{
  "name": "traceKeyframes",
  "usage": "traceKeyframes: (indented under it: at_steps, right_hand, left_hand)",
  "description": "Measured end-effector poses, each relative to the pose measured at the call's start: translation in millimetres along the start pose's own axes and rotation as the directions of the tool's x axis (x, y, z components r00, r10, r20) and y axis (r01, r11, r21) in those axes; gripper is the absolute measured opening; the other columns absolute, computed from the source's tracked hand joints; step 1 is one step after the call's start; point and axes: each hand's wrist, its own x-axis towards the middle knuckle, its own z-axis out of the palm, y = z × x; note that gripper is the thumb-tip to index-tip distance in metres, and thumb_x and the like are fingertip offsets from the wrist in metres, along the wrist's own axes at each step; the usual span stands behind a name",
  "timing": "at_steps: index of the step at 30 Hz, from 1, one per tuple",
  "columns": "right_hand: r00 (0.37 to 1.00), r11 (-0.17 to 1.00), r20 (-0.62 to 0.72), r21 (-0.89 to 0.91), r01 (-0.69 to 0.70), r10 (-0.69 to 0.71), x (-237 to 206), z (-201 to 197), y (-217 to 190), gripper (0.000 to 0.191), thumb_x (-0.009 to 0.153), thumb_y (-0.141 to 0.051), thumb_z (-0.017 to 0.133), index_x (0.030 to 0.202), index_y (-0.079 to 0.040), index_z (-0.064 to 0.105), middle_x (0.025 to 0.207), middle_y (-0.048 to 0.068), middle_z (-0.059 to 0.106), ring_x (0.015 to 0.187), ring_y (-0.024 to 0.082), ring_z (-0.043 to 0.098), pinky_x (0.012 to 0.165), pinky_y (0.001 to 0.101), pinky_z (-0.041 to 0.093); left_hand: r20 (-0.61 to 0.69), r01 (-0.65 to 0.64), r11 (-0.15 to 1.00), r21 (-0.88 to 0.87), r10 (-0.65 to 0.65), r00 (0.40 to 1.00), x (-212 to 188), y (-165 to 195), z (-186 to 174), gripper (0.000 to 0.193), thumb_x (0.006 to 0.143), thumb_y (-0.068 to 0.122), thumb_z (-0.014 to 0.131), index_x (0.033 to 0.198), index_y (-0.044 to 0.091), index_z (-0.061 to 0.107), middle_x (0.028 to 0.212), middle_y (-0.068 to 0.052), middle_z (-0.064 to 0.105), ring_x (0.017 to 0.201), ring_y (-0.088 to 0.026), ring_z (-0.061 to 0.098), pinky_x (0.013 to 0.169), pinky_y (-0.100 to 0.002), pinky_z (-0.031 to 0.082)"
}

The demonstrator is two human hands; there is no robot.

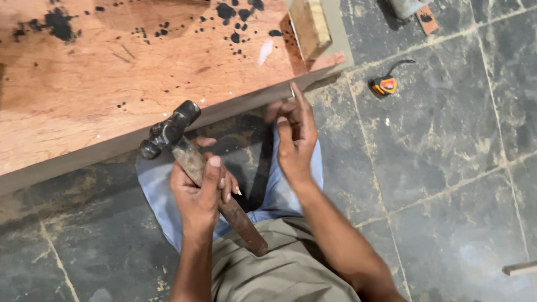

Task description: The person assembles a small wooden structure by hammering nails into pieces of wood. They repeatedly pick up nails, position them, and drive them into the wood using a hammer while sitting on the floor.

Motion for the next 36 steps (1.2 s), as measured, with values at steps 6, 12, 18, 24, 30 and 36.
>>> traceKeyframes:
  at_steps: [6, 12, 18, 24, 30, 36]
  right_hand:
    - [0.863, 0.389, 0.497, -0.816, 0.428, 0.094, 50.2, 23.9, -28.8, 0.093, 0.084, -0.011, 0.070, 0.162, -0.001, 0.019, 0.068, 0.020, 0.068, 0.061, 0.042, 0.066, 0.061, 0.0542, 0.053]
    - [0.722, 0.453, 0.661, -0.718, 0.528, 0.205, 38.3, 21.9, -38.8, 0.089, 0.087, -0.012, 0.069, 0.163, -0.006, 0.024, 0.069, 0.022, 0.068, 0.064, 0.043, 0.066, 0.063, 0.0533, 0.054]
    - [0.774, 0.959, 0.623, -0.134, 0.249, -0.114, -18.0, -45.2, -88.3, 0.051, 0.098, -0.004, 0.057, 0.147, 0.000, 0.045, 0.111, 0.027, 0.069, 0.094, 0.040, 0.070, 0.078, 0.0413, 0.057]
    - [0.994, 0.803, 0.107, -0.589, 0.091, -0.034, -45.8, -98.2, -65.1, 0.042, 0.093, -0.003, 0.065, 0.133, 0.001, 0.055, 0.089, 0.019, 0.070, 0.067, 0.024, 0.069, 0.062, 0.0343, 0.055]
    - [0.948, 0.813, -0.161, -0.487, -0.318, 0.275, -40.2, -181.1, -48.6, 0.028, 0.100, -0.013, 0.065, 0.120, 0.000, 0.051, 0.071, 0.009, 0.062, 0.058, 0.012, 0.056, 0.051, 0.0284, 0.047]
    - [0.956, 0.908, -0.115, -0.298, -0.293, 0.271, -25.3, -201.8, -40.2, 0.022, 0.104, -0.011, 0.060, 0.118, 0.001, 0.050, 0.078, 0.003, 0.062, 0.058, 0.008, 0.058, 0.049, 0.0259, 0.049]
  left_hand:
    - [-0.061, -0.049, 0.998, -0.042, 0.046, 0.997, -0.4, 6.0, -14.7, 0.034, 0.104, 0.013, 0.061, 0.130, -0.006, 0.050, 0.066, -0.002, 0.049, 0.046, -0.010, 0.047, 0.049, -0.032, 0.049]
    - [-0.071, -0.086, 0.996, 0.011, 0.087, 0.994, -3.8, 7.9, -21.4, 0.034, 0.109, 0.022, 0.054, 0.131, -0.004, 0.050, 0.070, -0.002, 0.049, 0.048, -0.011, 0.048, 0.052, -0.032, 0.050]
    - [-0.019, -0.086, 0.995, 0.058, 0.087, 0.996, 4.9, -4.3, 27.4, 0.040, 0.112, 0.028, 0.045, 0.138, -0.002, 0.038, 0.090, -0.007, 0.057, 0.069, -0.015, 0.061, 0.066, -0.032, 0.052]
    - [0.476, -0.558, 0.700, 0.446, 0.343, 0.810, 0.3, -28.5, 115.5, 0.052, 0.108, 0.019, 0.057, 0.151, -0.002, 0.036, 0.126, -0.017, 0.059, 0.113, -0.033, 0.062, 0.104, -0.043, 0.049]
    - [0.475, -0.547, 0.424, 0.722, 0.272, 0.837, 54.7, -47.3, 151.7, 0.047, 0.097, 0.017, 0.073, 0.140, 0.008, 0.056, 0.102, -0.018, 0.071, 0.087, -0.037, 0.069, 0.079, -0.047, 0.055]
    - [0.317, -0.294, 0.209, 0.933, -0.086, 0.944, 124.0, -74.4, 178.7, 0.045, 0.098, 0.026, 0.066, 0.137, 0.010, 0.054, 0.082, -0.023, 0.072, 0.081, -0.046, 0.070, 0.071, -0.058, 0.054]
